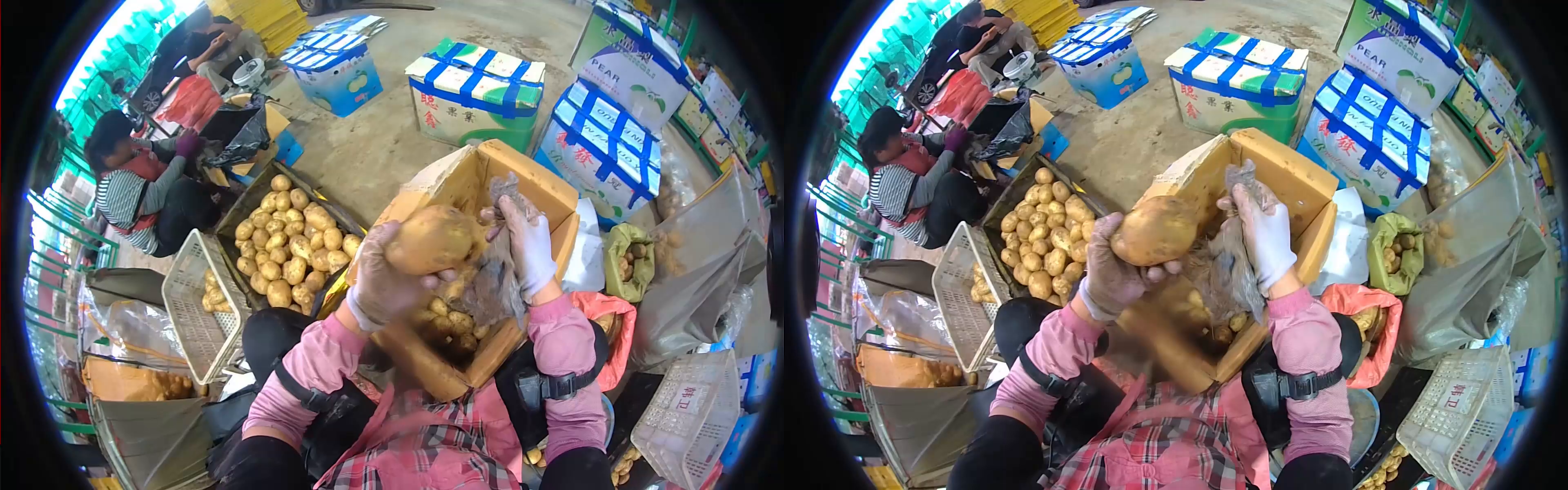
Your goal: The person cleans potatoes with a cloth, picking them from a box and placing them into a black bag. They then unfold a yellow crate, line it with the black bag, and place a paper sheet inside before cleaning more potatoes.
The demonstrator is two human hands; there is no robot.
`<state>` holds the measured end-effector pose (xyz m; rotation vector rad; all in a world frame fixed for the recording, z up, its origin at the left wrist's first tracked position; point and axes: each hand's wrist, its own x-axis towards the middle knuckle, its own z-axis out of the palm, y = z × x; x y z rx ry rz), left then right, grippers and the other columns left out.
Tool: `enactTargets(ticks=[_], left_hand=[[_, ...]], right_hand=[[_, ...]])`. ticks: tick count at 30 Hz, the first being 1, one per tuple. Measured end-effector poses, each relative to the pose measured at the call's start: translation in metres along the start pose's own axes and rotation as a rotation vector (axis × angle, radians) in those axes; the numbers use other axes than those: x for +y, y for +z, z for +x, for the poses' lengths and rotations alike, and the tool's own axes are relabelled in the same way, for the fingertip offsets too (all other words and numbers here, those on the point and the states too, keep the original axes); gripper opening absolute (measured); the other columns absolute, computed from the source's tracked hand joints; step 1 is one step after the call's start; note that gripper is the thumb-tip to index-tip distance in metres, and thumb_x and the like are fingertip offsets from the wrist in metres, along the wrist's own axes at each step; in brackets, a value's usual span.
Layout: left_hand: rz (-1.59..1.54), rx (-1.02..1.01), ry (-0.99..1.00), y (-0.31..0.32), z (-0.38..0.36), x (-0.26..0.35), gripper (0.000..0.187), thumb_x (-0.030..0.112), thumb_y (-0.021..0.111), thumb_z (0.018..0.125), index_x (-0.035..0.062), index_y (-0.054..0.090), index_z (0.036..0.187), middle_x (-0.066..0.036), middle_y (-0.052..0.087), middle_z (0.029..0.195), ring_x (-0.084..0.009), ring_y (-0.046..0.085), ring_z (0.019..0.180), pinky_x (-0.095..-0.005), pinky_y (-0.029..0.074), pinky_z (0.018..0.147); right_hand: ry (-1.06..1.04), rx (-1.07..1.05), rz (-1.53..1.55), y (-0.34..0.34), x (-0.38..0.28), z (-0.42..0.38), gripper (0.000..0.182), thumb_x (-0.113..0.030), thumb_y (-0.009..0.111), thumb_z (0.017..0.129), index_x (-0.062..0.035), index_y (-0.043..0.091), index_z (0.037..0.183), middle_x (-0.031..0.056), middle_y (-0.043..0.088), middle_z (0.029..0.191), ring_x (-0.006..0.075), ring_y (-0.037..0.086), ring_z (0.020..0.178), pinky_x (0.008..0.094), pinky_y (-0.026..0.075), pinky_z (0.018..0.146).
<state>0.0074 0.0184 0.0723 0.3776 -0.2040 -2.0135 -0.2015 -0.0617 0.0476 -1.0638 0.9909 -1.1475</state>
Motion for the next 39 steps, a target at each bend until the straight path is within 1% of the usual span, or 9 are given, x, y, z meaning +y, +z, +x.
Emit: enactTargets(ticks=[4,8,14,17,22,25,34,36,39], left_hand=[[0.315,0.133,0.043,-0.034,0.006,0.004,0.062,0.055,0.042,0.097,0.0048,0.049,0.133,-0.015,0.060,0.121,-0.0277,0.062,0.106,-0.0342,0.058,0.070],[1.727,0.303,0.672,-0.055,0.030,-0.002,0.034,0.028,0.042,0.105,-0.0003,0.056,0.117,-0.007,0.064,0.099,-0.0136,0.060,0.079,-0.0276,0.051,0.073],[1.045,0.287,0.449,-0.003,0.027,-0.031,0.028,0.024,0.050,0.103,0.0040,0.057,0.121,-0.002,0.061,0.105,-0.0063,0.057,0.084,-0.0193,0.048,0.071],[0.842,0.107,0.343,0.055,-0.005,-0.011,0.036,0.026,0.050,0.102,0.0044,0.052,0.131,-0.004,0.060,0.117,-0.0094,0.059,0.091,-0.0217,0.050,0.078],[0.909,0.040,0.456,0.081,-0.014,0.033,0.046,0.034,0.051,0.101,0.0046,0.048,0.137,-0.008,0.057,0.129,-0.0168,0.057,0.107,-0.0305,0.047,0.092],[0.881,0.096,0.456,0.062,0.001,0.056,0.050,0.036,0.050,0.101,0.0086,0.045,0.142,-0.008,0.053,0.137,-0.0195,0.056,0.115,-0.0326,0.045,0.096],[1.095,-0.188,0.159,0.021,0.027,0.032,0.045,0.015,0.060,0.095,-0.0021,0.050,0.135,-0.008,0.058,0.131,-0.0167,0.056,0.114,-0.0325,0.045,0.098],[1.604,0.000,0.225,0.018,0.019,0.046,0.034,0.004,0.056,0.093,-0.0037,0.056,0.126,-0.005,0.065,0.115,-0.0115,0.059,0.102,-0.0283,0.049,0.088],[1.252,0.243,0.213,0.002,0.005,0.066,0.031,0.000,0.054,0.092,-0.0035,0.058,0.123,-0.004,0.067,0.108,-0.0094,0.061,0.094,-0.0251,0.050,0.083]], right_hand=[[-0.181,-0.301,-0.428,0.023,-0.009,-0.036,0.047,-0.030,0.063,0.094,-0.0046,0.053,0.132,0.0102,0.059,0.126,0.0229,0.052,0.121,0.0357,0.040,0.105],[-0.055,-0.017,0.254,0.029,0.009,-0.066,0.062,-0.007,0.079,0.080,0.0047,0.049,0.132,0.0095,0.055,0.127,0.0141,0.052,0.113,0.0266,0.047,0.093],[-0.648,0.646,-0.454,-0.037,-0.110,-0.167,0.067,-0.005,0.080,0.076,0.0012,0.047,0.133,0.0114,0.055,0.126,0.0199,0.052,0.119,0.0335,0.047,0.100],[-1.425,0.872,-0.527,-0.129,-0.206,-0.160,0.063,-0.006,0.077,0.079,-0.0018,0.046,0.133,0.0128,0.055,0.125,0.0210,0.058,0.111,0.0348,0.049,0.096],[-0.810,1.404,-1.412,-0.296,-0.351,-0.131,0.038,-0.032,0.063,0.091,-0.0045,0.062,0.116,0.0212,0.068,0.102,0.0354,0.065,0.099,0.0410,0.050,0.086],[-1.024,0.749,-0.492,-0.231,-0.325,-0.102,0.021,-0.010,0.048,0.100,-0.0062,0.064,0.113,0.0079,0.067,0.091,0.0175,0.067,0.079,0.0316,0.055,0.060],[-0.590,-0.327,-0.315,0.079,-0.079,0.013,0.045,-0.022,0.053,0.101,0.0032,0.046,0.137,0.0114,0.054,0.134,0.0175,0.048,0.125,0.0298,0.035,0.108],[-0.554,-0.445,-0.331,0.081,-0.051,0.048,0.050,-0.030,0.051,0.102,0.0015,0.045,0.140,0.0124,0.056,0.132,0.0198,0.052,0.121,0.0320,0.039,0.104],[0.041,-0.241,0.022,0.068,-0.013,0.070,0.044,-0.033,0.041,0.103,-0.0007,0.058,0.127,0.0192,0.063,0.125,0.0275,0.060,0.111,0.0353,0.045,0.099]])
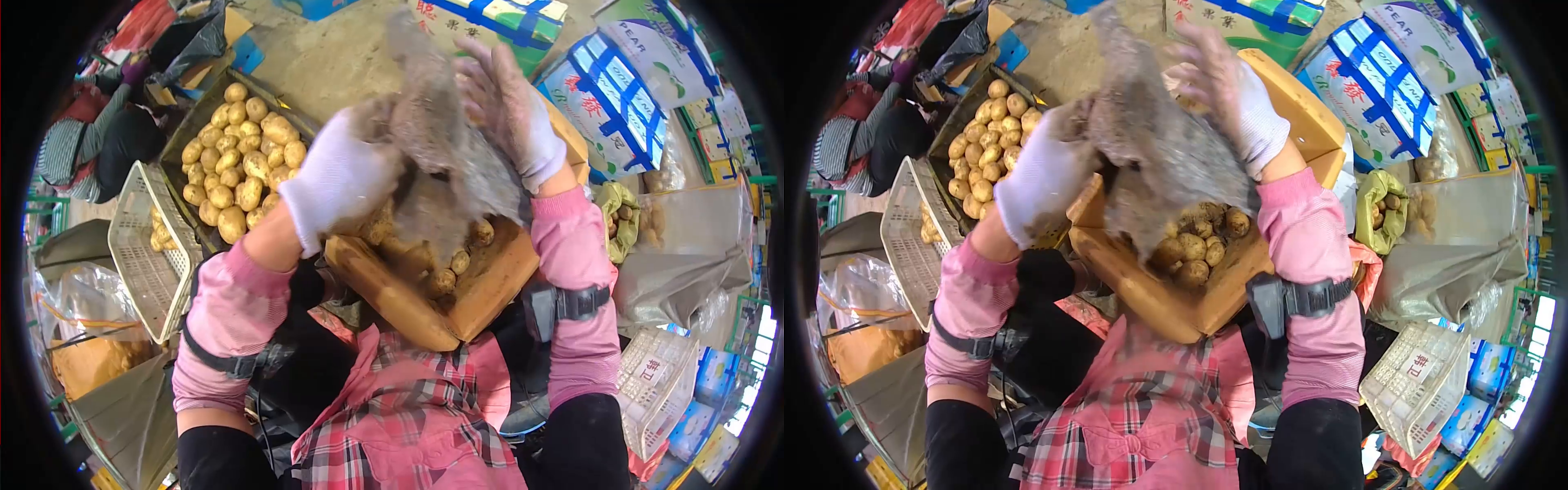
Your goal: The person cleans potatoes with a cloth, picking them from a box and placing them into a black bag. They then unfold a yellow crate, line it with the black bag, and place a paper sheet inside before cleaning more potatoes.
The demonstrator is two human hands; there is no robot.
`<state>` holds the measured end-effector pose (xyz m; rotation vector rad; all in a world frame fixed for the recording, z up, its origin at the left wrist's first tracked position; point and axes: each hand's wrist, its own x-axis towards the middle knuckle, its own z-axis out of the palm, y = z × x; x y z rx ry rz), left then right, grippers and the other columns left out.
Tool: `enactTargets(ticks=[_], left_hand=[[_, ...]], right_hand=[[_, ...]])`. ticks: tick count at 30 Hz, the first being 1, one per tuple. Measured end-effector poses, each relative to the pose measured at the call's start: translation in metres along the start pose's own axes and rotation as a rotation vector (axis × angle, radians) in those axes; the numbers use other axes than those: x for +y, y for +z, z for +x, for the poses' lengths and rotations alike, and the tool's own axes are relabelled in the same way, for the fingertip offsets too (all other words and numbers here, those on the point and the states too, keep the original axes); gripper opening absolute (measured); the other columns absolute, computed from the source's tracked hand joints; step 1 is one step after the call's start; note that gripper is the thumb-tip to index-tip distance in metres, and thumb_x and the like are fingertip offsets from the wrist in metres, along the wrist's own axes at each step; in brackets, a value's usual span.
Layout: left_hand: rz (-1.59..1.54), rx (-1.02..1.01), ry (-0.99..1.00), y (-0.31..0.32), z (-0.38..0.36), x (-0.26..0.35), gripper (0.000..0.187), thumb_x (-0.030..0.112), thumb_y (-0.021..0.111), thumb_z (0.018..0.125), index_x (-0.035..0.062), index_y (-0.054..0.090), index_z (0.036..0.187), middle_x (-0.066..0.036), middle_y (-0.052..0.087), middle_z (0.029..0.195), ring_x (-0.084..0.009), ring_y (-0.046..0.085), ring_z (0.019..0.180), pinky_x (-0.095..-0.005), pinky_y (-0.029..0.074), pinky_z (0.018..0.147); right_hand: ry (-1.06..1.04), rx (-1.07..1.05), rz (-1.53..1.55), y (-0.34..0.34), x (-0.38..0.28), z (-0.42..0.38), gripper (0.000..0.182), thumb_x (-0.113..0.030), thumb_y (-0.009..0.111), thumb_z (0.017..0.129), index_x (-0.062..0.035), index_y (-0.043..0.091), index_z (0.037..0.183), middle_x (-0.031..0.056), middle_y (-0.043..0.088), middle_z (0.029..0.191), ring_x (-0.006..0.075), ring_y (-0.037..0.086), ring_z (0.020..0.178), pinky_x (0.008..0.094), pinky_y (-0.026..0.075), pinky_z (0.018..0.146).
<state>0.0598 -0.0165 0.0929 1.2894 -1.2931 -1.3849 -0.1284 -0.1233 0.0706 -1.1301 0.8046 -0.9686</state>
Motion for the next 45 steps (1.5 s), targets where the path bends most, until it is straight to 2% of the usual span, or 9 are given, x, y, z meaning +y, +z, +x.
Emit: enactTargets(ticks=[2,5,10,16,20,28,36,41,45], left_hand=[[0.050,0.089,-0.002,-0.028,0.000,-0.013,0.034,-0.001,0.053,0.089,-0.0037,0.058,0.123,-0.004,0.067,0.099,-0.0086,0.060,0.082,-0.0244,0.049,0.073],[0.100,0.207,0.010,-0.045,-0.007,-0.021,0.043,-0.002,0.052,0.083,-0.0042,0.055,0.125,-0.005,0.066,0.083,-0.0077,0.056,0.064,-0.0247,0.047,0.057],[0.120,0.177,-0.055,-0.066,-0.019,-0.028,0.044,-0.003,0.054,0.091,-0.0044,0.049,0.134,-0.008,0.065,0.117,-0.0147,0.059,0.108,-0.0278,0.046,0.096],[0.147,0.210,0.035,-0.071,-0.022,-0.041,0.046,0.002,0.053,0.084,-0.0012,0.054,0.130,-0.006,0.064,0.078,-0.0095,0.056,0.061,-0.0261,0.047,0.056],[0.266,0.165,0.030,-0.072,-0.021,-0.040,0.045,0.002,0.051,0.083,-0.0007,0.056,0.128,-0.009,0.067,0.082,-0.0133,0.061,0.066,-0.0303,0.051,0.062],[0.265,0.171,0.043,-0.054,-0.036,-0.040,0.041,-0.008,0.044,0.086,-0.0025,0.058,0.125,-0.004,0.067,0.097,-0.0101,0.062,0.081,-0.0240,0.051,0.070],[-0.191,0.265,-0.106,0.061,-0.081,-0.048,0.066,-0.005,0.052,0.089,0.0022,0.025,0.150,-0.006,0.055,0.129,-0.0131,0.053,0.114,-0.0246,0.046,0.095],[-0.796,0.158,0.238,0.099,-0.065,-0.086,0.055,0.020,0.059,0.096,0.0052,0.037,0.143,-0.011,0.058,0.127,-0.0237,0.059,0.115,-0.0405,0.050,0.098],[-1.252,0.013,0.082,0.089,-0.055,-0.076,0.039,0.030,0.057,0.097,0.0071,0.052,0.128,-0.015,0.063,0.118,-0.0266,0.062,0.110,-0.0425,0.052,0.096]], right_hand=[[-0.056,-0.064,-0.740,-0.077,0.094,0.047,0.041,-0.035,0.043,0.102,-0.0068,0.064,0.122,0.0140,0.064,0.126,0.0269,0.062,0.107,0.0367,0.048,0.096],[0.617,-0.234,-1.524,-0.126,0.199,0.036,0.040,-0.036,0.052,0.097,-0.0082,0.065,0.122,0.0115,0.064,0.126,0.0272,0.062,0.109,0.0378,0.048,0.095],[1.215,-0.411,-1.886,-0.145,0.317,-0.043,0.044,-0.038,0.066,0.088,-0.0106,0.066,0.122,0.0074,0.065,0.126,0.0278,0.063,0.112,0.0396,0.050,0.093],[1.124,-0.562,-1.571,-0.120,0.179,-0.002,0.046,-0.031,0.077,0.075,-0.0042,0.071,0.111,0.0121,0.069,0.115,0.0255,0.065,0.104,0.0391,0.054,0.082],[0.778,-0.361,-0.791,-0.118,0.083,-0.029,0.064,-0.014,0.080,0.076,-0.0021,0.054,0.134,0.0052,0.067,0.110,0.0123,0.062,0.092,0.0278,0.055,0.070],[0.136,-0.211,0.055,-0.058,-0.001,-0.147,0.077,-0.002,0.075,0.074,0.0028,0.040,0.142,0.0084,0.058,0.130,0.0150,0.055,0.119,0.0280,0.046,0.098],[-0.029,-0.181,0.126,-0.029,0.003,-0.156,0.081,-0.002,0.079,0.069,0.0029,0.043,0.141,0.0079,0.054,0.134,0.0161,0.051,0.123,0.0293,0.038,0.106],[-0.561,0.009,-0.835,-0.010,0.025,-0.167,0.073,-0.002,0.077,0.072,-0.0033,0.047,0.139,0.0116,0.055,0.136,0.0224,0.051,0.127,0.0334,0.037,0.108],[-0.175,-0.161,-0.153,-0.021,0.037,-0.171,0.081,-0.016,0.083,0.072,-0.0049,0.044,0.142,0.0180,0.049,0.141,0.0287,0.046,0.133,0.0411,0.034,0.111]])
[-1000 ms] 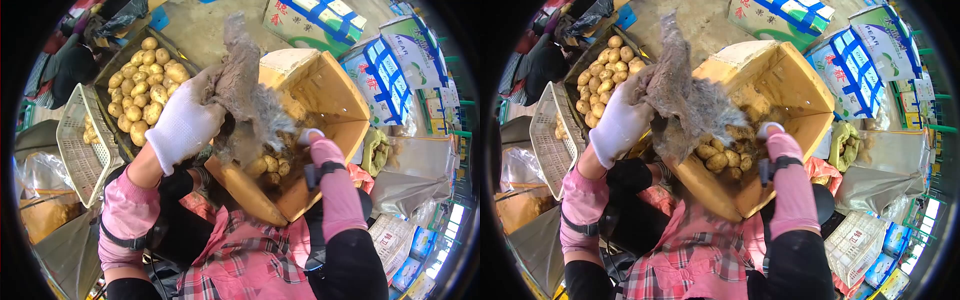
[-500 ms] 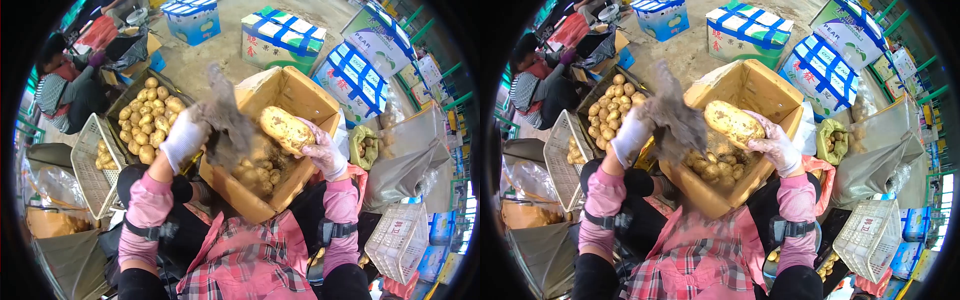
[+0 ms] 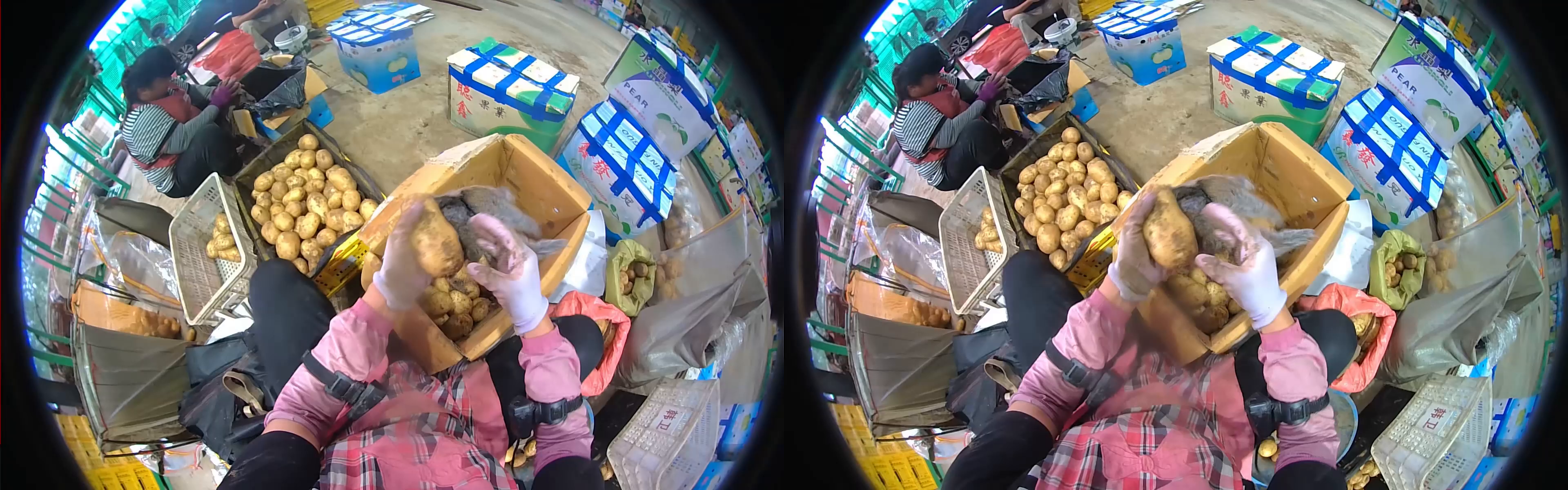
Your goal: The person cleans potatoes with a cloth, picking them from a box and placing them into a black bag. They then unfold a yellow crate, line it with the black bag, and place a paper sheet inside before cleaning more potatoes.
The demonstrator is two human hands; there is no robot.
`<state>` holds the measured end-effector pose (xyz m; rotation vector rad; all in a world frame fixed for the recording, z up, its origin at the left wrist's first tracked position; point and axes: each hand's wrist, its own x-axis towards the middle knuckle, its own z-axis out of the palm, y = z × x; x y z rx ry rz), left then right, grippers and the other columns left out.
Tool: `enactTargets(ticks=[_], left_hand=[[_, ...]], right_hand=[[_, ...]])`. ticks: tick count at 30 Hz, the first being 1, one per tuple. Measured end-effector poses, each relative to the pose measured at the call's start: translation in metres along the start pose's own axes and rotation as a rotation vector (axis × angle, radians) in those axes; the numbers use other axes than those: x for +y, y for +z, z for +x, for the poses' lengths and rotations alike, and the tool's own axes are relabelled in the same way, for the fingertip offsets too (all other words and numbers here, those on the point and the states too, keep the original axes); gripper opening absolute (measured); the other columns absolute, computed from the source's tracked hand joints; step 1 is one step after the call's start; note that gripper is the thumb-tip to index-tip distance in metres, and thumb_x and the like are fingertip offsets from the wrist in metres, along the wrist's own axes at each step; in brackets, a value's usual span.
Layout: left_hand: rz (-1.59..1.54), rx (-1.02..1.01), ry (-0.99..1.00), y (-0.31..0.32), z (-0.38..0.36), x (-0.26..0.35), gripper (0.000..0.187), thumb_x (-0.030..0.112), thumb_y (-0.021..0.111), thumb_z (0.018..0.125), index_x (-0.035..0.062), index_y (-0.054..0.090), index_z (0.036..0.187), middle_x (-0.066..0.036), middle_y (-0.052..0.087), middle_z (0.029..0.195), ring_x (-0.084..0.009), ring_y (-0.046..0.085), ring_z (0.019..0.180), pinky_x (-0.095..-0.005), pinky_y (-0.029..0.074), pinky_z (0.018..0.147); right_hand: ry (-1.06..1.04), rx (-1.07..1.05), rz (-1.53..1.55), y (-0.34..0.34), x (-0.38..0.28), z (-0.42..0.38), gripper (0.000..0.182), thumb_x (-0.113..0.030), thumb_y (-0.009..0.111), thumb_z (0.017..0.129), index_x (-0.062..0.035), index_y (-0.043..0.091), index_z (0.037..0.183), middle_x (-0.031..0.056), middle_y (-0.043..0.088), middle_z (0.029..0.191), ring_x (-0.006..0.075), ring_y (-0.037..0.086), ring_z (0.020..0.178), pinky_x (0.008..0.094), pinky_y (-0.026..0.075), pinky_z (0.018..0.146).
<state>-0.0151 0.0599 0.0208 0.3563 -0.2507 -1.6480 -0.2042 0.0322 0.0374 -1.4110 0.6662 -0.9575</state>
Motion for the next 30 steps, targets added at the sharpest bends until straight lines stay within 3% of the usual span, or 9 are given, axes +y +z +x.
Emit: enactTargets(ticks=[3,7,12,19,20,24,27,29,30], left_hand=[[-0.018,0.033,0.047,0.006,-0.009,-0.004,0.042,0.035,0.050,0.100,0.0074,0.051,0.132,-0.013,0.062,0.121,-0.0246,0.059,0.115,-0.0413,0.047,0.102],[-0.095,-0.009,-0.043,-0.014,0.004,-0.011,0.048,0.041,0.040,0.102,0.0083,0.049,0.136,-0.008,0.061,0.127,-0.0214,0.056,0.120,-0.0408,0.039,0.110],[-0.100,-0.149,-0.144,0.008,0.014,-0.008,0.052,0.047,0.036,0.103,0.0063,0.051,0.131,-0.010,0.061,0.123,-0.0239,0.061,0.111,-0.0404,0.049,0.098],[-0.250,-0.178,-0.247,-0.035,0.035,-0.004,0.058,0.052,0.042,0.099,0.0080,0.048,0.137,-0.021,0.052,0.136,-0.0359,0.052,0.125,-0.0556,0.046,0.100],[-0.261,0.047,-0.196,-0.045,0.037,-0.005,0.059,0.056,0.044,0.098,0.0106,0.050,0.135,-0.024,0.053,0.134,-0.0389,0.054,0.122,-0.0606,0.047,0.097],[-0.096,0.099,-0.167,-0.091,0.045,0.000,0.064,0.060,0.044,0.096,0.0090,0.049,0.135,-0.019,0.055,0.132,-0.0376,0.061,0.112,-0.0560,0.049,0.098],[-0.101,-0.110,-0.171,-0.049,0.028,0.001,0.060,0.056,0.047,0.097,0.0046,0.051,0.128,-0.015,0.061,0.118,-0.0270,0.061,0.113,-0.0390,0.049,0.100],[0.978,-0.195,0.327,-0.097,0.033,-0.027,0.052,0.044,0.047,0.100,0.0046,0.047,0.135,-0.012,0.056,0.127,-0.0220,0.058,0.113,-0.0334,0.048,0.099],[0.804,-0.202,0.169,-0.060,0.029,-0.018,0.050,0.040,0.046,0.101,0.0044,0.046,0.137,-0.011,0.053,0.131,-0.0213,0.056,0.115,-0.0330,0.046,0.101]], right_hand=[[-0.232,0.049,-0.668,-0.002,0.011,0.006,0.091,-0.031,0.086,0.072,-0.0039,0.039,0.145,0.0170,0.044,0.146,0.0256,0.041,0.136,0.0399,0.030,0.113],[0.096,-0.072,0.027,-0.002,0.020,0.015,0.105,-0.046,0.085,0.069,-0.0019,0.033,0.148,0.0125,0.043,0.146,0.0191,0.041,0.133,0.0347,0.032,0.111],[0.134,0.365,-0.047,-0.002,0.015,0.021,0.029,0.001,0.068,0.085,0.0010,0.066,0.114,0.0055,0.066,0.113,0.0128,0.056,0.109,0.0281,0.043,0.099],[-0.172,0.646,-0.319,-0.022,0.023,0.033,0.025,0.003,0.065,0.086,0.0027,0.065,0.111,0.0097,0.066,0.113,0.0179,0.059,0.110,0.0294,0.041,0.101],[-0.143,0.612,-0.358,-0.020,0.013,0.031,0.023,0.003,0.065,0.086,0.0022,0.065,0.109,0.0093,0.066,0.111,0.0178,0.059,0.109,0.0297,0.041,0.100],[-0.205,0.477,-0.365,-0.016,0.022,0.019,0.023,0.003,0.066,0.082,0.0003,0.065,0.105,0.0092,0.067,0.108,0.0209,0.059,0.108,0.0363,0.041,0.103],[-0.425,-0.006,-0.784,0.018,0.013,0.025,0.026,-0.015,0.076,0.074,-0.0105,0.069,0.099,0.0174,0.056,0.132,0.0420,0.038,0.137,0.0513,0.026,0.114],[-0.344,-0.042,-0.837,0.036,0.033,0.024,0.031,-0.018,0.075,0.077,-0.0048,0.067,0.104,0.0253,0.046,0.141,0.0437,0.034,0.139,0.0501,0.024,0.115],[-0.273,0.050,-0.650,0.041,0.042,0.025,0.033,-0.019,0.073,0.080,-0.0026,0.065,0.107,0.0263,0.047,0.139,0.0452,0.034,0.137,0.0496,0.026,0.114]])
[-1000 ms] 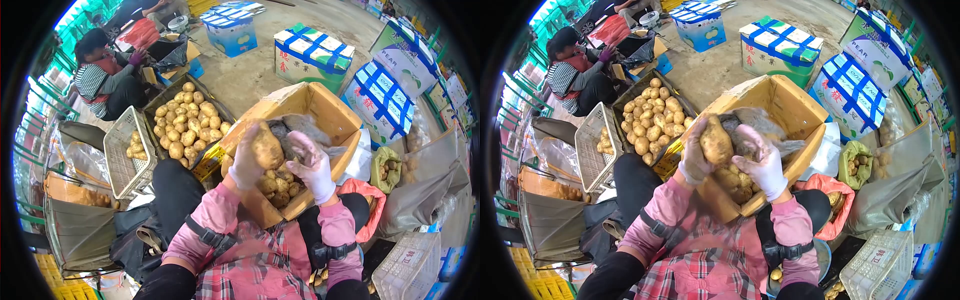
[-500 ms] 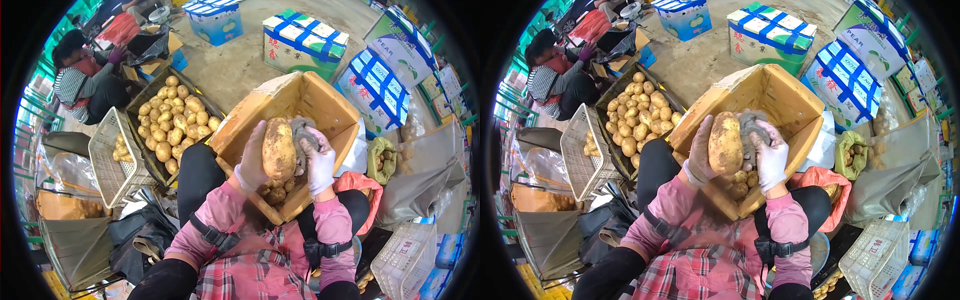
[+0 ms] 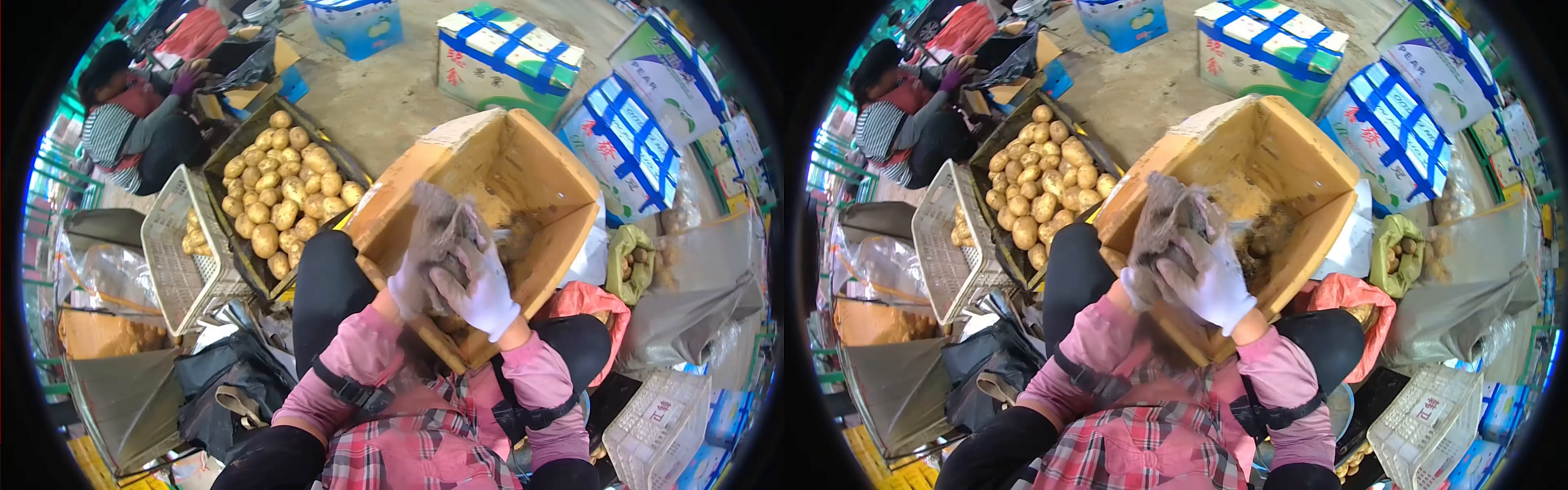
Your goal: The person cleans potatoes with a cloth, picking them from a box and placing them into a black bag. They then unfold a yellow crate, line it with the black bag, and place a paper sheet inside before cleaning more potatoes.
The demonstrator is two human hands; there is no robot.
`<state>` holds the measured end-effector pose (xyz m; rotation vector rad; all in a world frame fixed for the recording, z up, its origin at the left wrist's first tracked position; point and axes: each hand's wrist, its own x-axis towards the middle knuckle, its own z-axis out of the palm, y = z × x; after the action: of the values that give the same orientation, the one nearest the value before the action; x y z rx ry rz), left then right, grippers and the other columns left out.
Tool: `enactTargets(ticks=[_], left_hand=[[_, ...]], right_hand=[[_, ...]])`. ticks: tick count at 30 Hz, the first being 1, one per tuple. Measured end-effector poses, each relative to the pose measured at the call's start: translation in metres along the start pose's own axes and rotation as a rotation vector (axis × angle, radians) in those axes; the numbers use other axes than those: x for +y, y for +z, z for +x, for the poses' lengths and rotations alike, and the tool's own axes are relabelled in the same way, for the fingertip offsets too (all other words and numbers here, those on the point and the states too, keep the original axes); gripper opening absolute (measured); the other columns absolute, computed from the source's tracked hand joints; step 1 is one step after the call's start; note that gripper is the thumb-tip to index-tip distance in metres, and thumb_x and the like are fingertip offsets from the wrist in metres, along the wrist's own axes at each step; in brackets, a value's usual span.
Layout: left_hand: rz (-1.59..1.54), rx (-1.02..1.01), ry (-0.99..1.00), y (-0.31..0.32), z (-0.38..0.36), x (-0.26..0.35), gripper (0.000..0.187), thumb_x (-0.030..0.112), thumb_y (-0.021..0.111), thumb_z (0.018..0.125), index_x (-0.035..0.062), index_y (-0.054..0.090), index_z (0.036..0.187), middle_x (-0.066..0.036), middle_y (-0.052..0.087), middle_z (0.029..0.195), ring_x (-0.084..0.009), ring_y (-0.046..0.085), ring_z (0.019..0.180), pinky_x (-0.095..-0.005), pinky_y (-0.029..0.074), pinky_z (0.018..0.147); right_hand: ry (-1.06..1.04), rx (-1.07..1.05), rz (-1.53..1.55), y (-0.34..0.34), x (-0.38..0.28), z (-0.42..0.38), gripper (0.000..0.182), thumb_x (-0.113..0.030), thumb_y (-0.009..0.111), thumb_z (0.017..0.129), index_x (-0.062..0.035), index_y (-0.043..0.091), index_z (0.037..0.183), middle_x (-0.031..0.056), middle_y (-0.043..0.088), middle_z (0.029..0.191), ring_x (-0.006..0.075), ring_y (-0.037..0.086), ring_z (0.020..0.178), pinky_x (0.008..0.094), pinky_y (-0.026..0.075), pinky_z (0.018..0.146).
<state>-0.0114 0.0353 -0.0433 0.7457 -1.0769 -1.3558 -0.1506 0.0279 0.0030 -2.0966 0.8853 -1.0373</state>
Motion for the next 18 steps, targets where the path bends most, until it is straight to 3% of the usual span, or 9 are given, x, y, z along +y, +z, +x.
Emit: enactTargets(ticks=[2,4,7,9,11,12,15,16,18], left_hand=[[-0.629,0.096,-0.280,0.018,-0.001,0.015,0.047,0.030,0.043,0.104,0.0012,0.040,0.141,-0.011,0.050,0.134,-0.0193,0.049,0.121,-0.0318,0.040,0.106],[-0.253,0.174,-0.134,0.017,0.007,-0.003,0.049,0.032,0.041,0.105,0.0001,0.039,0.141,-0.012,0.049,0.135,-0.0195,0.048,0.123,-0.0316,0.037,0.108],[0.146,0.239,-0.041,0.035,0.014,-0.011,0.050,0.039,0.032,0.107,0.0006,0.042,0.138,-0.013,0.048,0.136,-0.0221,0.044,0.128,-0.0349,0.031,0.111],[0.532,0.233,0.051,0.042,0.000,-0.022,0.048,0.040,0.036,0.106,0.0029,0.043,0.136,-0.014,0.053,0.128,-0.0242,0.051,0.120,-0.0339,0.039,0.104],[-0.285,0.123,-0.435,0.058,-0.007,0.023,0.067,0.058,0.039,0.099,0.0049,0.042,0.140,-0.012,0.060,0.122,-0.0227,0.061,0.107,-0.0348,0.050,0.093],[-0.567,-0.147,-0.527,0.048,-0.011,0.032,0.077,0.069,0.040,0.093,0.0071,0.044,0.139,-0.015,0.064,0.107,-0.0258,0.066,0.086,-0.0396,0.057,0.075],[-0.916,-0.187,-0.554,0.044,-0.009,0.045,0.076,0.068,0.041,0.093,0.0080,0.043,0.139,-0.018,0.064,0.112,-0.0299,0.067,0.094,-0.0460,0.057,0.078],[-0.629,-0.105,-0.379,0.039,-0.010,0.042,0.073,0.067,0.039,0.094,0.0074,0.044,0.137,-0.018,0.063,0.113,-0.0293,0.066,0.097,-0.0438,0.056,0.082],[-0.353,0.042,-0.152,0.032,-0.013,0.037,0.068,0.062,0.037,0.097,0.0060,0.045,0.135,-0.016,0.060,0.118,-0.0277,0.063,0.104,-0.0408,0.054,0.090]], right_hand=[[0.112,0.083,0.106,0.003,0.007,0.006,0.033,-0.020,0.069,0.085,0.0003,0.061,0.111,0.0270,0.051,0.133,0.0442,0.039,0.133,0.0471,0.031,0.110],[0.158,0.066,-0.010,-0.002,0.008,0.014,0.030,-0.019,0.063,0.091,0.0017,0.059,0.113,0.0265,0.057,0.127,0.0392,0.049,0.126,0.0432,0.038,0.105],[0.488,0.298,0.327,-0.009,0.008,0.037,0.029,-0.018,0.053,0.098,0.0039,0.058,0.116,0.0222,0.064,0.113,0.0251,0.060,0.109,0.0356,0.046,0.093],[0.545,0.383,0.401,-0.011,0.049,0.030,0.030,-0.014,0.049,0.099,0.0060,0.057,0.121,0.0151,0.067,0.106,0.0162,0.061,0.092,0.0293,0.048,0.084],[0.701,0.366,0.683,-0.018,0.084,0.024,0.031,-0.013,0.051,0.098,0.0064,0.057,0.122,0.0131,0.067,0.106,0.0172,0.061,0.090,0.0300,0.048,0.083],[0.764,0.461,0.741,-0.015,0.105,0.019,0.031,-0.012,0.052,0.097,0.0057,0.058,0.122,0.0122,0.068,0.104,0.0185,0.062,0.089,0.0299,0.049,0.081],[0.659,0.443,0.842,-0.044,0.041,0.021,0.028,-0.014,0.053,0.097,0.0054,0.060,0.117,0.0102,0.069,0.099,0.0158,0.062,0.086,0.0275,0.050,0.080],[0.438,0.418,0.375,-0.045,0.049,0.020,0.024,-0.011,0.057,0.095,0.0034,0.060,0.113,0.0073,0.068,0.094,0.0158,0.063,0.084,0.0274,0.050,0.082],[0.376,0.290,0.462,-0.051,0.031,0.004,0.024,-0.010,0.061,0.092,0.0034,0.060,0.112,0.0076,0.067,0.095,0.0169,0.063,0.089,0.0292,0.050,0.084]])
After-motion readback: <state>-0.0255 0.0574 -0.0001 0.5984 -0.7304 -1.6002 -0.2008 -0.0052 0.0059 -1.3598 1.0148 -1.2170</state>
